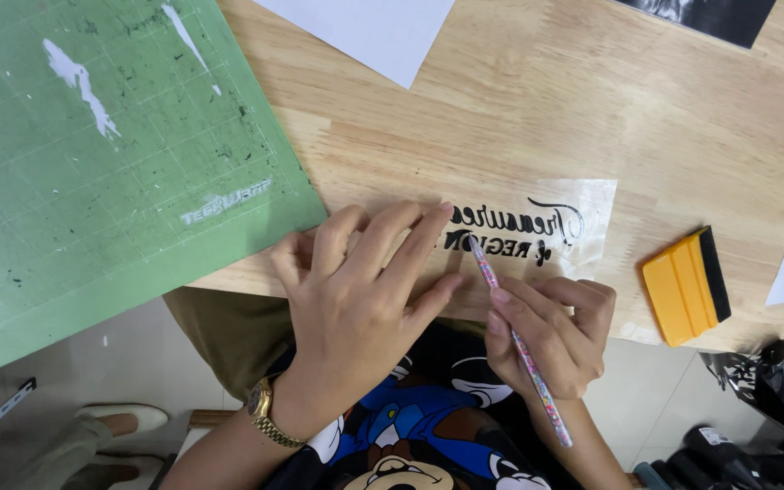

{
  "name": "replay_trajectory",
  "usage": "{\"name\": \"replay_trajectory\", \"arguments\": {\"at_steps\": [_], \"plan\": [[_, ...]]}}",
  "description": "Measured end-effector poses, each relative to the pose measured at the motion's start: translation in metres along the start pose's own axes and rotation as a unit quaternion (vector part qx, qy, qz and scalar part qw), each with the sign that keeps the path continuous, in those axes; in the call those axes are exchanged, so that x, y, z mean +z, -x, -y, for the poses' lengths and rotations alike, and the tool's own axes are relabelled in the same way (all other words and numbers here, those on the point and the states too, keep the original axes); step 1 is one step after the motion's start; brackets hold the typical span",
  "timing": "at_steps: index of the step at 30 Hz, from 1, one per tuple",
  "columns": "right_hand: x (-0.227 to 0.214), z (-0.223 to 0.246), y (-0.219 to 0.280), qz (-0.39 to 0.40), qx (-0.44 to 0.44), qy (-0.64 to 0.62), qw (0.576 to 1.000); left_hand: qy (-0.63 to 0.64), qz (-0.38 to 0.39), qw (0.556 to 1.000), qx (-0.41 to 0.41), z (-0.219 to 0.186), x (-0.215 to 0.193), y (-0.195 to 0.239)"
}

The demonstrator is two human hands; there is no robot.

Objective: Weeding excess material from a cut vinyl decal using a weeding tool

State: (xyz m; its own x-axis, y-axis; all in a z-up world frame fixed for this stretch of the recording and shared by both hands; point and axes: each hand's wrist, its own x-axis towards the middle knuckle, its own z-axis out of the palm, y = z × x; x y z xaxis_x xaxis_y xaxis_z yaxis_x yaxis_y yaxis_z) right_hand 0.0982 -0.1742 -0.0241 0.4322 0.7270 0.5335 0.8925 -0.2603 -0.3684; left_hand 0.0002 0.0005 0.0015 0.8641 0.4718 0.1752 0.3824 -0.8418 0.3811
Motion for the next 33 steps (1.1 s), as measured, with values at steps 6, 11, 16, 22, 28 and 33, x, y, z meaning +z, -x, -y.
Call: {"name": "replay_trajectory", "arguments": {"at_steps": [6,11,16,22,28,33], "plan": [[-0.002,-0.006,-0.001,0.021,-0.035,-0.012,0.999,0.008,0.005,1.000,0.001,0.000,0.000,0.000],[-0.003,-0.007,0.005,0.016,-0.048,-0.027,0.998,0.000,-0.013,1.000,0.000,-0.001,0.002,0.000],[-0.005,0.000,-0.006,0.031,0.156,-0.027,0.987,-0.013,-0.010,1.000,-0.005,-0.001,0.003,0.001],[0.004,0.019,-0.047,0.102,0.179,-0.042,0.978,-0.024,-0.029,0.999,-0.015,-0.001,0.007,0.005],[0.007,0.025,-0.054,0.106,0.164,-0.011,0.981,-0.016,-0.034,0.999,-0.016,0.000,0.009,0.009],[0.007,0.028,-0.055,0.116,0.168,-0.013,0.979,-0.010,-0.043,0.999,-0.019,0.001,0.010,0.010]]}}
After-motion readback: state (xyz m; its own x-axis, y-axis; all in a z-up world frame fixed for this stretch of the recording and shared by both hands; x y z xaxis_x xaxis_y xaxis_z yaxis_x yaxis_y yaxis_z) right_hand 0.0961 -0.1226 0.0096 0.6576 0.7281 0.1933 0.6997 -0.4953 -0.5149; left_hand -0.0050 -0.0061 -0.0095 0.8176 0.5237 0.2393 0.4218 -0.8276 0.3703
